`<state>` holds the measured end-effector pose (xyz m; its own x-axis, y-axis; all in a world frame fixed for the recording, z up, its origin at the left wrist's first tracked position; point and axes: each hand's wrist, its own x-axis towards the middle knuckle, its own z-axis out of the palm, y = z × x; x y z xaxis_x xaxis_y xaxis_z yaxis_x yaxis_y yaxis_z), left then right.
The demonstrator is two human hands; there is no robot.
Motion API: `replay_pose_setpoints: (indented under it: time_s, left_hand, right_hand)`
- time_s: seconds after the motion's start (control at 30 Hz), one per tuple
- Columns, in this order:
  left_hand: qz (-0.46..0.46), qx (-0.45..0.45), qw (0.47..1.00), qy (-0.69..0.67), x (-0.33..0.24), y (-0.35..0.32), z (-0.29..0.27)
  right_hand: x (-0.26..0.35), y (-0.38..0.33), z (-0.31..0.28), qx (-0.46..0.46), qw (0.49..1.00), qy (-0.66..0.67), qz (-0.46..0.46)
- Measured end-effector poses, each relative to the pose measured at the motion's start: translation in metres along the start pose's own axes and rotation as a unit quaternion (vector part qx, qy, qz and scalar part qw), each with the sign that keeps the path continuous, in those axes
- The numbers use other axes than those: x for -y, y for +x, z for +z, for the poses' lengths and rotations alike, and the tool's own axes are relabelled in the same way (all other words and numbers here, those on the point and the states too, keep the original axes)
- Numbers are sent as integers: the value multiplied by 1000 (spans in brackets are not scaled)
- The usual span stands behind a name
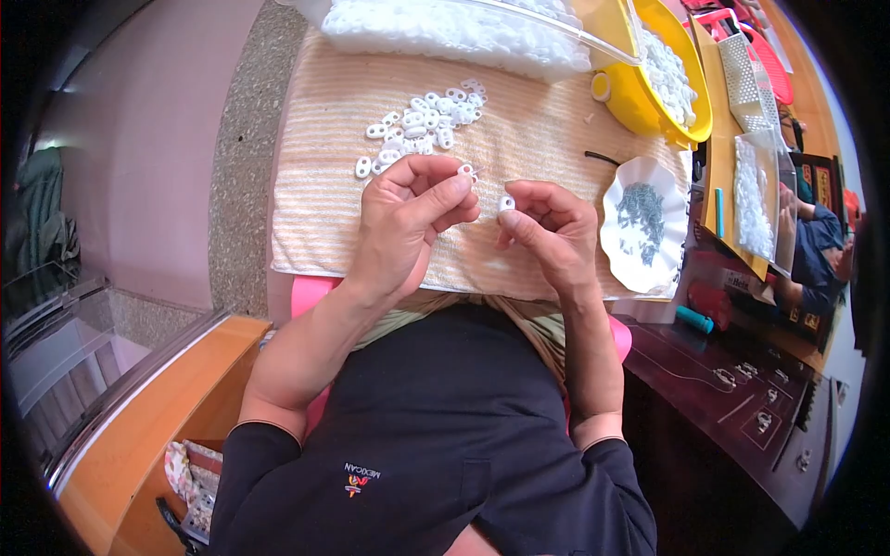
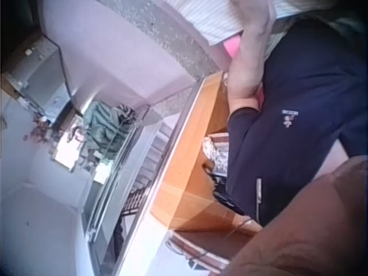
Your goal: Assembling small white plastic components by hand at a workbench.
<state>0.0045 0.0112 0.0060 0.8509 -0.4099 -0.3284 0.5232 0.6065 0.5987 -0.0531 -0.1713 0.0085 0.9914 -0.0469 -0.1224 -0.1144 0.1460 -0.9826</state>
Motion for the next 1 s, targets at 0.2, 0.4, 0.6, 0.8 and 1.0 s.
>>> replay_pose_setpoints:
  time_s: [0.2,0.4,0.6,0.8,1.0]
  left_hand:
    - [-12,4,1000,7,2,0,0]
    - [-17,4,1000,5,2,-1,1]
    - [-17,9,1000,5,4,0,-2]
    - [-21,6,1000,12,3,-1,-1]
    - [-21,0,1000,15,1,-2,3]
  right_hand:
    - [-3,-1,0,4,1000,21,19]
    - [-3,-1,-2,6,999,35,29]
    - [-3,-1,1,-10,999,25,23]
    - [6,4,0,-37,917,-365,-157]
    - [10,3,2,-32,734,-638,-231]
